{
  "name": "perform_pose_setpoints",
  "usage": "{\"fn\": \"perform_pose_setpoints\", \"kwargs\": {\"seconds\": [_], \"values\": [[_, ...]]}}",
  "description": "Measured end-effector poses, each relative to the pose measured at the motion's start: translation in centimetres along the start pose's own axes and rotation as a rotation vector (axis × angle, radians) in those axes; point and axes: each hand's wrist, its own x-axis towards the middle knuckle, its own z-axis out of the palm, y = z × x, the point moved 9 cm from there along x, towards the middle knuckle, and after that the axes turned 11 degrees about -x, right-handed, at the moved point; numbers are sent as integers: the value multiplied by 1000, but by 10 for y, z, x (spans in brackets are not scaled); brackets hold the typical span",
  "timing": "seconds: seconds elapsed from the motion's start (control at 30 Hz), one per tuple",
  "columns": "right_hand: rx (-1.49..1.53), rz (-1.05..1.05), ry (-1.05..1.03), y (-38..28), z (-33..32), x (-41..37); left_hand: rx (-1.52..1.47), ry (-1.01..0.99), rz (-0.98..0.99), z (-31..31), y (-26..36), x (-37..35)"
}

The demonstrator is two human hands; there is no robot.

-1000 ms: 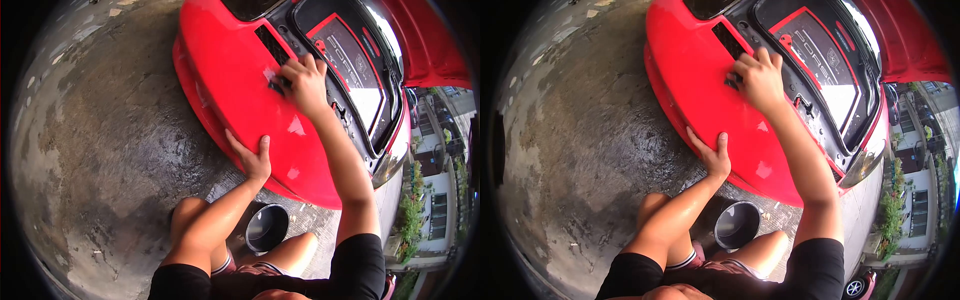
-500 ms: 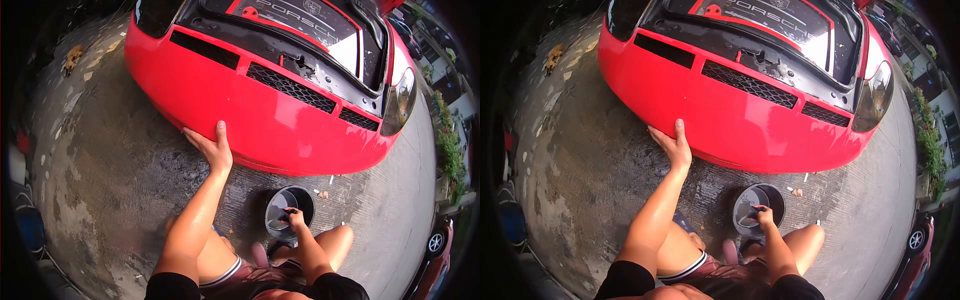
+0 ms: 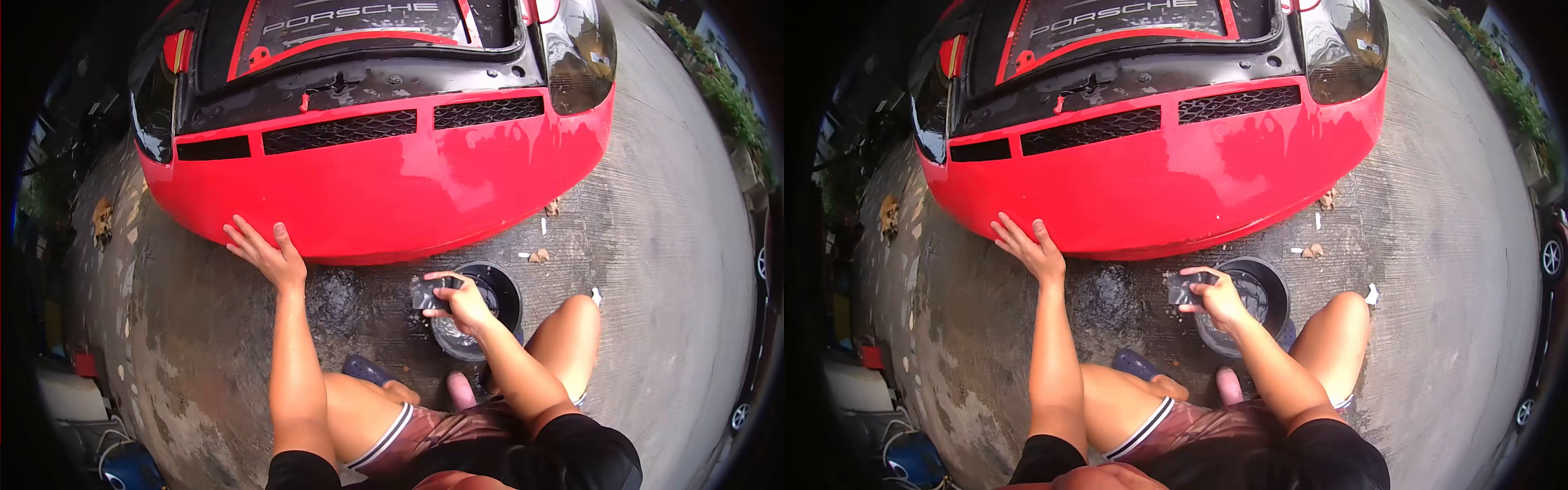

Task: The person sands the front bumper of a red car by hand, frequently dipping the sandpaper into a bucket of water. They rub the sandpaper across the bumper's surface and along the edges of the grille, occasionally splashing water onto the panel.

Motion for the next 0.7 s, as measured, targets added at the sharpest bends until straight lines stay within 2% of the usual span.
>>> {"fn": "perform_pose_setpoints", "kwargs": {"seconds": [0.03, 0.07, 0.17, 0.2, 0.27, 0.3, 0.37, 0.4, 0.43, 0.47, 0.53, 0.63, 0.7], "values": [[-58, -110, -110, -52, 36, -12, 12, -2, -45, 4, 17, -2], [-48, -201, -184, -101, 70, -22, 50, -52, 14, 14, 38, -4], [-146, -580, -232, -197, 132, -25, 166, -232, 186, 43, 101, -12], [-253, -787, -146, -216, 139, -24, 130, -292, 270, 55, 129, -15], [-449, -883, -2, -225, 135, -35, 160, -524, 443, 92, 159, -38], [-523, -910, 64, -225, 130, -42, 274, -508, 529, 99, 175, -47], [-592, -917, 145, -216, 99, -55, 162, -516, 511, 87, 189, -41], [-512, -865, 166, -203, 73, -38, 108, -512, 501, 84, 192, -36], [-495, -702, 249, -199, 41, -39, 149, -403, 458, 76, 182, -29], [-564, -727, 409, -208, 10, -47, 145, -325, 402, 70, 166, -22], [-702, -972, 739, -230, -52, -49, 144, -182, 306, 62, 135, -10], [-798, -1165, 1077, -265, -120, -57, 159, -154, 340, 63, 134, -14], [-800, -1147, 1151, -265, -148, -62, 177, -153, 342, 63, 135, -15]]}}
